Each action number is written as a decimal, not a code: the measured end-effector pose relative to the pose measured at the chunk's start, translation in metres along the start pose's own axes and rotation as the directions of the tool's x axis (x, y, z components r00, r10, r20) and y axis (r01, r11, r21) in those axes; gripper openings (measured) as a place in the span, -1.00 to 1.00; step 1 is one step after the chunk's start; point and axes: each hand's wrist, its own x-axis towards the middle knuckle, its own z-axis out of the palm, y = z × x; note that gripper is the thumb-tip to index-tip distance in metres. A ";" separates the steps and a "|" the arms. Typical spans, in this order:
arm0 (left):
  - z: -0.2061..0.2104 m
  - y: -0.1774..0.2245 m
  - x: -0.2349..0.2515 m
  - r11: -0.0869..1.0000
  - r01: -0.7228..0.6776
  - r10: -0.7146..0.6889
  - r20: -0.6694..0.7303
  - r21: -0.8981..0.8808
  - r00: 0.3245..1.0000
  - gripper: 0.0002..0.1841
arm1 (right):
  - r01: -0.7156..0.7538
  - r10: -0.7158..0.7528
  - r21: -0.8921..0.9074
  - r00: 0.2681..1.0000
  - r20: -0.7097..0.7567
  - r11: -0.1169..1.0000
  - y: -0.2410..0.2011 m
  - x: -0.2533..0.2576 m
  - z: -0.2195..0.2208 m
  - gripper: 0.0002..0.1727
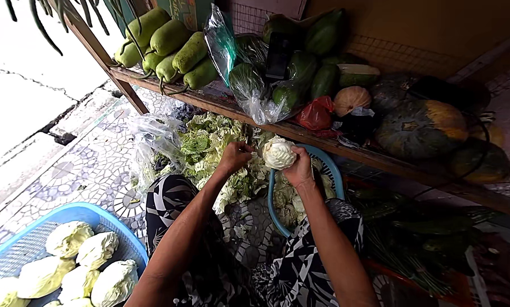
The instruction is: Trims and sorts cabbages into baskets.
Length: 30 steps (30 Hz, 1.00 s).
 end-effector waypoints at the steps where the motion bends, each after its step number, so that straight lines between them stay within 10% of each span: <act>1: 0.001 -0.001 -0.001 1.000 -0.010 0.010 -0.040 0.014 0.999 -0.86 | -0.103 0.105 0.115 0.994 -0.017 0.988 -0.001 -0.002 0.004 -0.49; 11: 0.023 -0.007 -0.001 0.918 -0.385 0.383 -0.040 -0.097 0.923 -0.57 | -0.265 0.267 0.078 0.963 -0.026 0.961 0.013 -0.002 0.013 -0.47; 15: 0.020 -0.015 -0.007 0.927 -0.261 0.244 -0.097 -0.267 0.965 -0.76 | -0.287 0.289 0.104 0.957 0.002 0.952 0.018 -0.005 0.009 -0.35; 18: 0.021 -0.011 -0.014 0.936 -0.132 0.136 -0.011 -0.325 0.991 -0.50 | -0.316 0.296 0.172 0.946 0.135 0.933 0.016 -0.006 0.010 -0.06; 21: 0.036 -0.012 -0.006 0.806 0.118 0.009 0.212 -0.580 0.977 -0.23 | -0.241 0.301 -0.265 0.929 0.215 0.934 0.009 -0.002 0.003 -0.03; 26: 0.035 -0.008 -0.004 0.619 0.158 -0.062 0.153 -0.769 0.986 -0.24 | -0.168 -0.060 -0.817 0.969 -0.240 0.552 -0.007 0.023 -0.057 -0.46; 30: 0.037 -0.020 -0.002 0.738 -0.007 0.015 0.007 -0.674 1.000 0.08 | -0.635 -0.207 -0.717 0.690 -0.694 0.288 0.029 0.023 -0.116 -0.25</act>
